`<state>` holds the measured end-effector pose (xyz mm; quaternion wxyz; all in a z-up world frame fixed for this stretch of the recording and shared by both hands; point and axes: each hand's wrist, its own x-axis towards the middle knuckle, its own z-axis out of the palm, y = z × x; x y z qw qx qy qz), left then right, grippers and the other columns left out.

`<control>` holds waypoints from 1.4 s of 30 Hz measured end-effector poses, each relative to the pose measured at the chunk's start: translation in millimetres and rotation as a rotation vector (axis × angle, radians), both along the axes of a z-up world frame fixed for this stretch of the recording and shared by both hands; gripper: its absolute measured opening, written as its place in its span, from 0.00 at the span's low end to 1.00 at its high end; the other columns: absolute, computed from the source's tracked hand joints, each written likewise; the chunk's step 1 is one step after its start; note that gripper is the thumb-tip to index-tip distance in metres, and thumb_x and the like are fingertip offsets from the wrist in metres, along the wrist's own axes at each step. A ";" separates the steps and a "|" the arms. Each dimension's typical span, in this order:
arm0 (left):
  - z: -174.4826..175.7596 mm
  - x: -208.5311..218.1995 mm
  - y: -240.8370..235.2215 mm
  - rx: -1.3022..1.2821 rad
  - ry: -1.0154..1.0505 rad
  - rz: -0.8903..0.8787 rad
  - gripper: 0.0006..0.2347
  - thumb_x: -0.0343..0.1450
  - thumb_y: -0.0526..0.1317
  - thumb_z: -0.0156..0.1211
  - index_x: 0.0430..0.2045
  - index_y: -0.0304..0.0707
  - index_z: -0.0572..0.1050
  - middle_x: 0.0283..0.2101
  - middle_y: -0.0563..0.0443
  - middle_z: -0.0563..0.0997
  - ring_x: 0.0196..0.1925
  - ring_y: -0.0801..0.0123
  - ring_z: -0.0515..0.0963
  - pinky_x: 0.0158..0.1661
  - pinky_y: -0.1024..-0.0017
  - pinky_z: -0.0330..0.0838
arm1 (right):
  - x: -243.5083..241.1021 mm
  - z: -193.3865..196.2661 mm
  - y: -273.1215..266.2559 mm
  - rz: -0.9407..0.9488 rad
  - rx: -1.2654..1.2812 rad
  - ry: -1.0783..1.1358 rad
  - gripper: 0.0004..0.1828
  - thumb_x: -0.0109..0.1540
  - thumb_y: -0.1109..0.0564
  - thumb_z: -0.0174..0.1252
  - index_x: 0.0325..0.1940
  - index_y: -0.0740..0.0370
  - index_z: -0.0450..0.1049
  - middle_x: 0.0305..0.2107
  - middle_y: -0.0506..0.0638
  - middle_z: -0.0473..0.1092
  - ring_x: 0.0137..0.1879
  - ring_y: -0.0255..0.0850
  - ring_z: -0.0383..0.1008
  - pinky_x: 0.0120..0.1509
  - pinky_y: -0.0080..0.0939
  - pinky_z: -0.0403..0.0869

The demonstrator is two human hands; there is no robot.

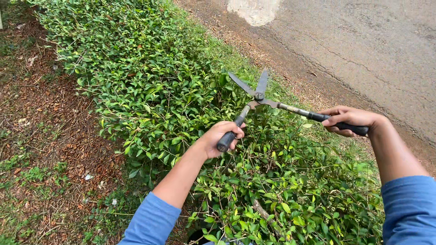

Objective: The person trims a green hedge using large garden shears, cutting along the top and sides of the plants.

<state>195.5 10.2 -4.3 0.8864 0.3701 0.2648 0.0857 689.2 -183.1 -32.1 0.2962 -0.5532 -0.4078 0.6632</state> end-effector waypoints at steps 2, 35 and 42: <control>-21.6 35.2 25.4 -0.059 -0.036 0.035 0.23 0.76 0.26 0.64 0.67 0.22 0.65 0.45 0.39 0.78 0.28 0.71 0.82 0.20 0.79 0.86 | -9.9 -11.7 29.7 -0.034 -0.005 0.021 0.22 0.72 0.58 0.66 0.69 0.69 0.78 0.23 0.53 0.70 0.13 0.37 0.66 0.11 0.36 0.61; -13.1 13.1 162.0 0.113 0.012 0.200 0.16 0.73 0.35 0.72 0.51 0.32 0.72 0.37 0.47 0.78 0.21 0.71 0.83 0.19 0.74 0.82 | -106.8 -5.4 192.9 -0.172 0.135 0.153 0.36 0.73 0.59 0.61 0.83 0.80 0.65 0.25 0.54 0.66 0.13 0.34 0.68 0.10 0.36 0.68; 23.5 -59.2 221.3 -0.225 -0.030 -0.047 0.29 0.77 0.33 0.60 0.76 0.25 0.63 0.38 0.49 0.79 0.17 0.75 0.82 0.10 0.80 0.77 | -27.1 -4.7 180.1 -0.095 -0.080 0.076 0.37 0.71 0.58 0.65 0.87 0.58 0.72 0.23 0.53 0.65 0.13 0.36 0.66 0.11 0.34 0.62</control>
